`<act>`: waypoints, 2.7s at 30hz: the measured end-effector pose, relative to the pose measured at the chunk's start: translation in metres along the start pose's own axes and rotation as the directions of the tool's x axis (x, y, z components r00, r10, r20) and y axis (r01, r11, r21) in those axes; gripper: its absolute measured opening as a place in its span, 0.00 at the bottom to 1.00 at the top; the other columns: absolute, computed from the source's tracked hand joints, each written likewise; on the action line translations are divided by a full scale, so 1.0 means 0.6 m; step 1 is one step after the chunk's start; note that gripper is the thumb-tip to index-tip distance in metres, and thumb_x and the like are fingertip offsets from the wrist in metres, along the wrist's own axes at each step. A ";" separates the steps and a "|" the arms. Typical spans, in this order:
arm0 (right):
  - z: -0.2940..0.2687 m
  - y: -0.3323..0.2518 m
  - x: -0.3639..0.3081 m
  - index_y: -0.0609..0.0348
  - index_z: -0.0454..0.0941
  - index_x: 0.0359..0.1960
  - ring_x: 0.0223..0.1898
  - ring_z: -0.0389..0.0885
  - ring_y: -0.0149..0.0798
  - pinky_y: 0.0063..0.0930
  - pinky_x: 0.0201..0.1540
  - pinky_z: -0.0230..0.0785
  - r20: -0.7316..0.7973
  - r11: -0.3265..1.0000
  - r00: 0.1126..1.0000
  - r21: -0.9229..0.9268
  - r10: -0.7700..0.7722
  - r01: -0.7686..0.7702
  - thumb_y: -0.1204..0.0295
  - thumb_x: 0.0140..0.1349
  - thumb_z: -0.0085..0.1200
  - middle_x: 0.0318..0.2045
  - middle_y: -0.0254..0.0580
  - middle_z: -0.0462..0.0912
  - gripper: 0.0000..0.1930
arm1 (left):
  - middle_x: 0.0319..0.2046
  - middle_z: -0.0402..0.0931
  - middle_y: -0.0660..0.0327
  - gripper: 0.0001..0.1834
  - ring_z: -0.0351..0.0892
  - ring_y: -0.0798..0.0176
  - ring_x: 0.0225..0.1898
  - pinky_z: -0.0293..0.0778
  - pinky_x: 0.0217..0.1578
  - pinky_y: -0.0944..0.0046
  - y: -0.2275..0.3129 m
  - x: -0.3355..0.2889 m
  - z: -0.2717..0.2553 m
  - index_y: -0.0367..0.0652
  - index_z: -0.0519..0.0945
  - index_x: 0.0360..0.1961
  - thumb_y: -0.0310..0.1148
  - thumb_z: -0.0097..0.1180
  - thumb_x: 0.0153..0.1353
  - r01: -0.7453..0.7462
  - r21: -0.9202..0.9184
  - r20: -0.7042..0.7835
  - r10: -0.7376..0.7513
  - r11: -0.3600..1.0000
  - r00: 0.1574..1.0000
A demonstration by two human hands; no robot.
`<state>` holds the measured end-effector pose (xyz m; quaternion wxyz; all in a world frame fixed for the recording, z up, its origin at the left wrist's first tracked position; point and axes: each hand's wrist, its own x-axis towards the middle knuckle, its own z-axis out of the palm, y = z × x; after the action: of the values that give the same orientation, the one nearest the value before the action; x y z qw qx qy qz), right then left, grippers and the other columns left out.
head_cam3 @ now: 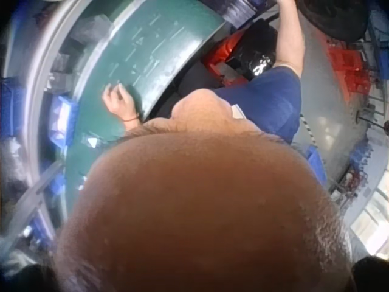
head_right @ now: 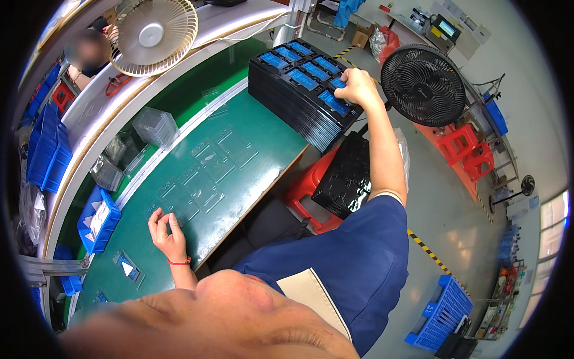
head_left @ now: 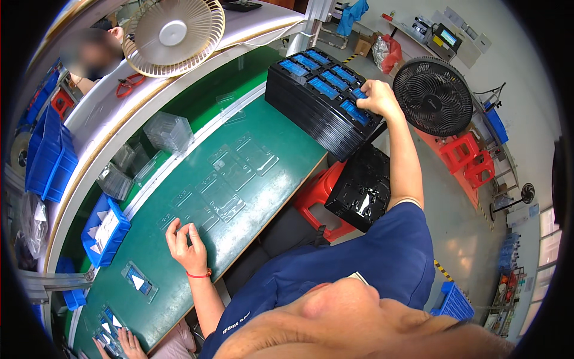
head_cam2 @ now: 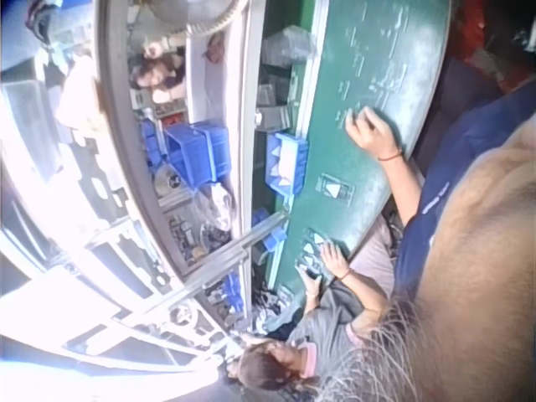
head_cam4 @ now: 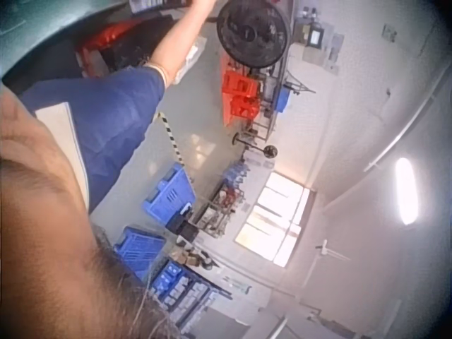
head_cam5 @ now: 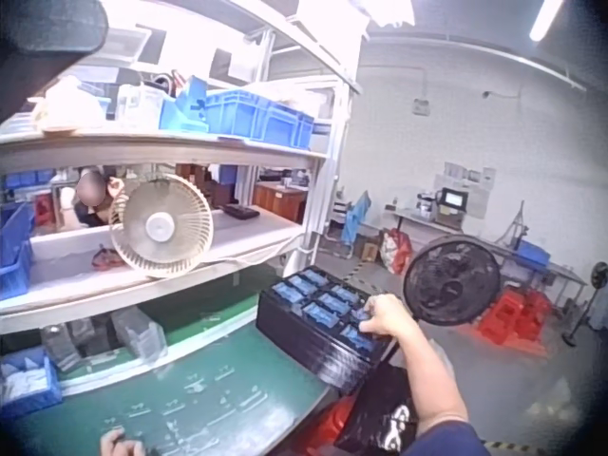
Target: Manually assembling and packaging small electronic components or glass pieces into plastic trays.
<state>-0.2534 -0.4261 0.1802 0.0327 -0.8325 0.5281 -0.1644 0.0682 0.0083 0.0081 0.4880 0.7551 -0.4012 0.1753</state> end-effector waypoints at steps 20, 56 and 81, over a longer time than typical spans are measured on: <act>0.055 -0.064 0.175 0.65 0.82 0.39 0.44 0.83 0.49 0.36 0.49 0.73 0.154 0.990 0.984 -0.094 -0.089 0.104 0.62 0.36 0.69 0.38 0.56 0.84 0.26 | 0.37 0.78 0.50 0.03 0.79 0.52 0.39 0.74 0.39 0.59 0.000 0.003 0.002 0.35 0.79 0.28 0.24 0.60 0.56 -0.027 -0.008 -0.034 0.027 1.000 0.999; 0.085 -0.321 -0.097 0.61 0.75 0.34 0.31 0.75 0.25 0.22 0.36 0.69 0.260 0.521 0.814 0.851 -0.519 0.060 0.69 0.46 0.64 0.28 0.31 0.78 0.15 | 0.54 0.72 0.50 0.32 0.74 0.57 0.54 0.76 0.50 0.61 0.105 -0.011 0.069 0.39 0.65 0.64 0.21 0.59 0.57 0.578 -0.740 0.572 -0.131 0.345 0.810; 0.356 -0.642 -0.313 0.56 0.78 0.44 0.24 0.81 0.39 0.33 0.28 0.70 0.252 0.521 0.519 0.709 -0.817 0.475 0.68 0.51 0.65 0.20 0.42 0.79 0.18 | 0.53 0.73 0.51 0.19 0.75 0.53 0.55 0.77 0.52 0.52 -0.015 -0.106 -0.129 0.36 0.67 0.56 0.20 0.50 0.63 0.482 -0.864 0.450 -0.658 -0.149 0.603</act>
<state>0.0742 -0.1149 0.0219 0.3597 -0.9300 0.0489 -0.0580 0.0460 0.1060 -0.0033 0.8884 0.3521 -0.0016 -0.2945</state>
